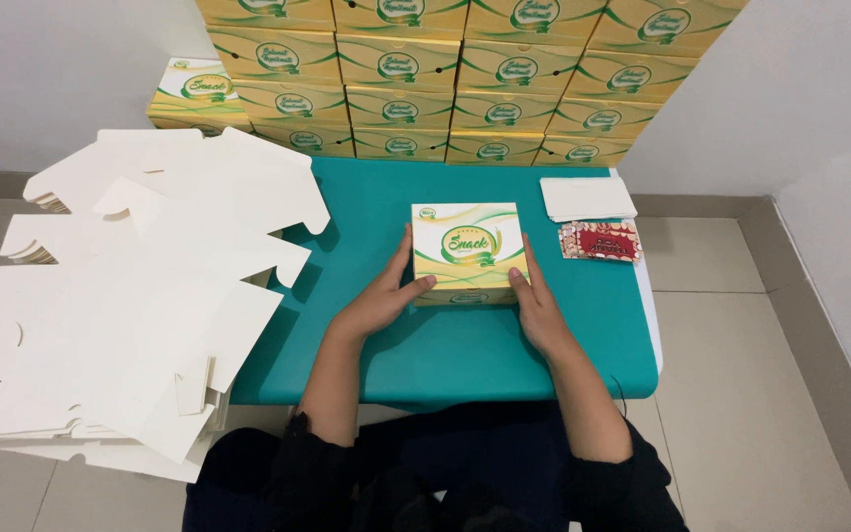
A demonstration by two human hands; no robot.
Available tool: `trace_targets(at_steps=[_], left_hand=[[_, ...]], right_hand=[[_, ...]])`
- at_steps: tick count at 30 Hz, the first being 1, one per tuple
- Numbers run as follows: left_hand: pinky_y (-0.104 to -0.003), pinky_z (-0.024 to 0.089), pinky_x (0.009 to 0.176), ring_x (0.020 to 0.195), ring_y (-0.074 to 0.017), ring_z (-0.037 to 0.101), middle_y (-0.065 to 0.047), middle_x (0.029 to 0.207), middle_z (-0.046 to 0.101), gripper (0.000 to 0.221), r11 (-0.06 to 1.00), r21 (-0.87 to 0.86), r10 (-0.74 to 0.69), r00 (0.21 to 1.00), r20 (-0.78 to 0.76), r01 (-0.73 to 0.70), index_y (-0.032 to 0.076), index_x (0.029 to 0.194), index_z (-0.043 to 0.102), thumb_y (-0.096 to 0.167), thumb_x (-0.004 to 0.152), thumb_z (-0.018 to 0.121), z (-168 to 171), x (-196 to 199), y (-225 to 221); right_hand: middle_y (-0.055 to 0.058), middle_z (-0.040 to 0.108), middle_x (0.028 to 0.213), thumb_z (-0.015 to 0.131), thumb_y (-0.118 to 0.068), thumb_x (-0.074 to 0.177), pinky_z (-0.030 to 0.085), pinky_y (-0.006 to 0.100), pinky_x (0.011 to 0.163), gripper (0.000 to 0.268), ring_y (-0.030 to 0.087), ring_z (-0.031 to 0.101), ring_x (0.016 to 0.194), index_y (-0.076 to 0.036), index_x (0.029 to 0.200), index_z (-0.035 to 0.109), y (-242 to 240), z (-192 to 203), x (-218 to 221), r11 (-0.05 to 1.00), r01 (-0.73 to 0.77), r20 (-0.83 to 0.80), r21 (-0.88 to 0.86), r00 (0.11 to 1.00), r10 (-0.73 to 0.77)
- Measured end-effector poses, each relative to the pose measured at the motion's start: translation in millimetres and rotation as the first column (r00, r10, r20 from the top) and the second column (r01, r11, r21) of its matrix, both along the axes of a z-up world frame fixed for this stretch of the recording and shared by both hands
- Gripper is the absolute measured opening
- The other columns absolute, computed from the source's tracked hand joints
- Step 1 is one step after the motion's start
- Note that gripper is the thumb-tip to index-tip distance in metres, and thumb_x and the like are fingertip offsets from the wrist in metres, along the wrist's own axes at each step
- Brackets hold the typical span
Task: Assembling a cardboard snack box from a flat cutout by folding and tucking flaps, then placing a small card inside.
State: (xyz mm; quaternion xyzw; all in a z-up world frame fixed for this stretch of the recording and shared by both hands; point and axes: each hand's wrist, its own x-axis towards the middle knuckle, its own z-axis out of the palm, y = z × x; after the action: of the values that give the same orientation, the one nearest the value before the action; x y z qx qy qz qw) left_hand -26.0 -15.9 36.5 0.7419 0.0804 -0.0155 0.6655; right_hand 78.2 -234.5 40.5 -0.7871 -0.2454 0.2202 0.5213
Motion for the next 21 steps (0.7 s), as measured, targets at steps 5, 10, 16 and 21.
trace_targets(at_steps=[5, 10, 16, 21], left_hand=[[-0.052, 0.006, 0.118, 0.144, -0.0365, 0.004, -0.018, 0.156, 0.005, 0.083, 0.997, 0.015, 0.081, 0.996, 0.036, -0.082, 0.014, 0.152, 0.008, 0.042, 0.092, 0.058, -7.8, -5.1, -6.8], [-0.052, 0.006, 0.117, 0.143, -0.0431, 0.002, -0.028, 0.154, 0.002, 0.092, 0.984, 0.0, 0.176, 0.98, 0.097, -0.177, 0.002, 0.15, 0.003, 0.041, 0.09, 0.059, 26.9, -46.8, -35.5], [-0.059, 0.008, 0.113, 0.141, -0.0454, -0.007, -0.028, 0.153, -0.01, 0.076, 0.906, 0.072, 0.382, 0.88, 0.284, -0.417, 0.002, 0.147, -0.01, 0.024, 0.098, 0.044, 107.7, -102.6, -20.8], [-0.061, 0.016, 0.113, 0.138, -0.0484, 0.008, -0.021, 0.135, 0.013, 0.062, 0.662, 0.129, 0.614, 0.633, 0.471, -0.738, 0.001, 0.141, 0.013, 0.014, 0.093, 0.051, 104.8, -112.5, 72.1]], right_hand=[[0.023, 0.024, 0.141, 0.03, -0.036, 0.103, 0.018, 0.061, 0.111, 0.047, 0.043, 0.019, 0.136, -0.008, 0.139, 0.021, 1.2, -4.0, -15.6, 0.988, 0.125, 0.059, 0.091, 0.99, -0.131], [0.017, 0.046, 0.124, 0.029, -0.033, 0.105, 0.028, 0.055, 0.11, 0.035, 0.038, 0.037, 0.13, -0.007, 0.125, 0.038, 5.0, -2.2, -39.9, 0.951, 0.237, -0.011, 0.2, 0.971, -0.24], [0.016, 0.039, 0.125, 0.041, -0.003, 0.092, 0.03, 0.051, 0.109, 0.042, 0.032, 0.041, 0.126, -0.003, 0.134, 0.041, 59.8, 45.5, -60.8, 0.912, -0.035, 0.238, 0.408, 0.969, -0.07], [0.016, 0.041, 0.128, 0.048, 0.004, 0.09, 0.043, 0.046, 0.101, 0.053, 0.029, 0.048, 0.119, 0.001, 0.141, 0.035, 168.9, 58.8, -72.6, 0.782, -0.301, 0.268, 0.546, 0.947, 0.178]])
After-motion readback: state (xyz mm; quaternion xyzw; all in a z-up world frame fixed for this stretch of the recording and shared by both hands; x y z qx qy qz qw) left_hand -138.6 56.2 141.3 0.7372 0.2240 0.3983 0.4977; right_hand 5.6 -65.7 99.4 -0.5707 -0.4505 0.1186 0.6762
